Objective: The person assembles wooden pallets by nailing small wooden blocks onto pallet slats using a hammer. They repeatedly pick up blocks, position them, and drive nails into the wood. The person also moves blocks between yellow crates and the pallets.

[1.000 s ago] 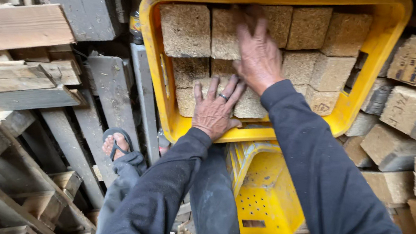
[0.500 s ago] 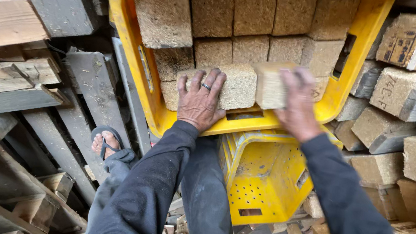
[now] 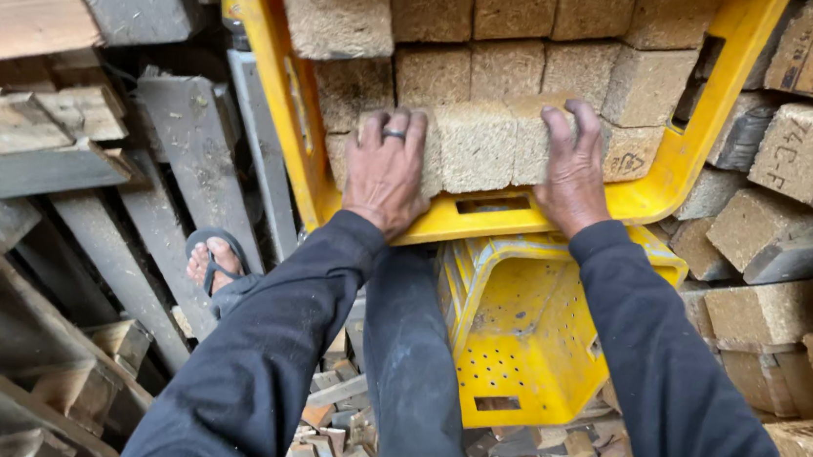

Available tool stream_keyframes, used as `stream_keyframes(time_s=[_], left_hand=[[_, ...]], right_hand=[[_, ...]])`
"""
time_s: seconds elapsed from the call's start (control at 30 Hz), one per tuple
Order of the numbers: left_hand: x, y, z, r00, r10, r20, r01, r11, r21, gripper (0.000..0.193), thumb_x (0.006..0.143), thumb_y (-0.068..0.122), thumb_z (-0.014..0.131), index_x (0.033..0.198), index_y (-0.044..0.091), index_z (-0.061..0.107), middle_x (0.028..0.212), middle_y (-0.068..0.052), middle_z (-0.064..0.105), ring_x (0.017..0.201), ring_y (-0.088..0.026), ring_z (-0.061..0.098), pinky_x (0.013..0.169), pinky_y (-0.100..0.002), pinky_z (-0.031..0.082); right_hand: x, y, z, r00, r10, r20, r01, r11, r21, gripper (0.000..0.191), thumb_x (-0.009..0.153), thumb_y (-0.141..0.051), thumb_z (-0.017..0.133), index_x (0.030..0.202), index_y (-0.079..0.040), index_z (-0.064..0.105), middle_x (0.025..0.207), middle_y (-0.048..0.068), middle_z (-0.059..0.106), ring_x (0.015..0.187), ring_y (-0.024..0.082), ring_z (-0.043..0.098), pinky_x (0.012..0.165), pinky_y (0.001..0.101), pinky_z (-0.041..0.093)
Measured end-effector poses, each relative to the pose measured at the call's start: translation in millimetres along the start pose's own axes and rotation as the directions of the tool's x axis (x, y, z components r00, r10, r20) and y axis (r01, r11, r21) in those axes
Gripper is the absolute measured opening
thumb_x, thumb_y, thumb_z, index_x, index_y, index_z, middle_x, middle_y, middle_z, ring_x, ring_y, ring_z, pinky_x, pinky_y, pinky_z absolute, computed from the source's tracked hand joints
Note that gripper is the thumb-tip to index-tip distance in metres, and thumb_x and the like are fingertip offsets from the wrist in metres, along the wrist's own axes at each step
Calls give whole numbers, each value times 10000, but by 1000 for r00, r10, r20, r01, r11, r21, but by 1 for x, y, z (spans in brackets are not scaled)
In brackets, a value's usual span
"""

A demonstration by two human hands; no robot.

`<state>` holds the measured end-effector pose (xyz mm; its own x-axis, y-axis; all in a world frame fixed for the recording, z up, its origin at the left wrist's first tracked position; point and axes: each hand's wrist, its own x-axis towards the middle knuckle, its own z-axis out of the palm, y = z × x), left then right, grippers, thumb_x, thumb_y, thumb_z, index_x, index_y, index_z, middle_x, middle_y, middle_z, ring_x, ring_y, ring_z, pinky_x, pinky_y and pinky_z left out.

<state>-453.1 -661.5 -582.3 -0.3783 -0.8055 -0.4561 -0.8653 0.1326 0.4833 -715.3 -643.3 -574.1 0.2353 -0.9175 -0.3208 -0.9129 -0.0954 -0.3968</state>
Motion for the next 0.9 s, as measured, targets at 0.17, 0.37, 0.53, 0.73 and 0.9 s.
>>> stream_keyframes(time_s=[0.17,0.37,0.53,0.73,0.9], left_hand=[[-25,4,-40,999,24,-46,-29,992,-120,932,583,238,850,1406,70,445,1299,-138,545,1264,-356,473,962,-546,436],[-131,40,-149,989,-60,-132,31,977,-212,1027,584,200,836,1521,178,414,1303,-181,514,1222,-414,445,984,-547,384],[-253,48,-232,955,-279,-99,229,908,-351,1091,518,207,857,1506,207,394,1356,-201,483,1230,-423,415,1024,-587,333],[-403,53,-313,793,-533,-297,368,806,-464,1095,510,194,835,1527,188,432,1358,-228,468,1253,-425,411,1042,-617,320],[-568,34,-357,539,-692,-480,447,718,-533,1089,496,233,857,1510,182,461,1294,-234,483,1228,-423,425,1028,-726,271]], right_hand=[[-14,-21,-40,996,-70,51,64,992,109,1012,609,132,707,1512,-100,314,1482,249,298,1378,524,389,1176,531,400],[-31,-101,-143,978,-159,132,152,986,62,984,594,79,721,1496,-94,368,1474,264,345,1347,520,415,1126,515,416],[-31,-215,-215,899,-306,313,269,950,157,1014,555,77,748,1476,-102,365,1495,233,333,1348,498,414,1096,492,421],[-28,-353,-262,793,-519,320,515,851,103,1027,503,17,844,1432,-129,431,1463,222,387,1325,469,450,1057,481,446],[-26,-512,-251,436,-897,73,883,442,158,944,450,-131,762,1368,-102,539,1404,229,468,1282,406,533,1100,483,454]])
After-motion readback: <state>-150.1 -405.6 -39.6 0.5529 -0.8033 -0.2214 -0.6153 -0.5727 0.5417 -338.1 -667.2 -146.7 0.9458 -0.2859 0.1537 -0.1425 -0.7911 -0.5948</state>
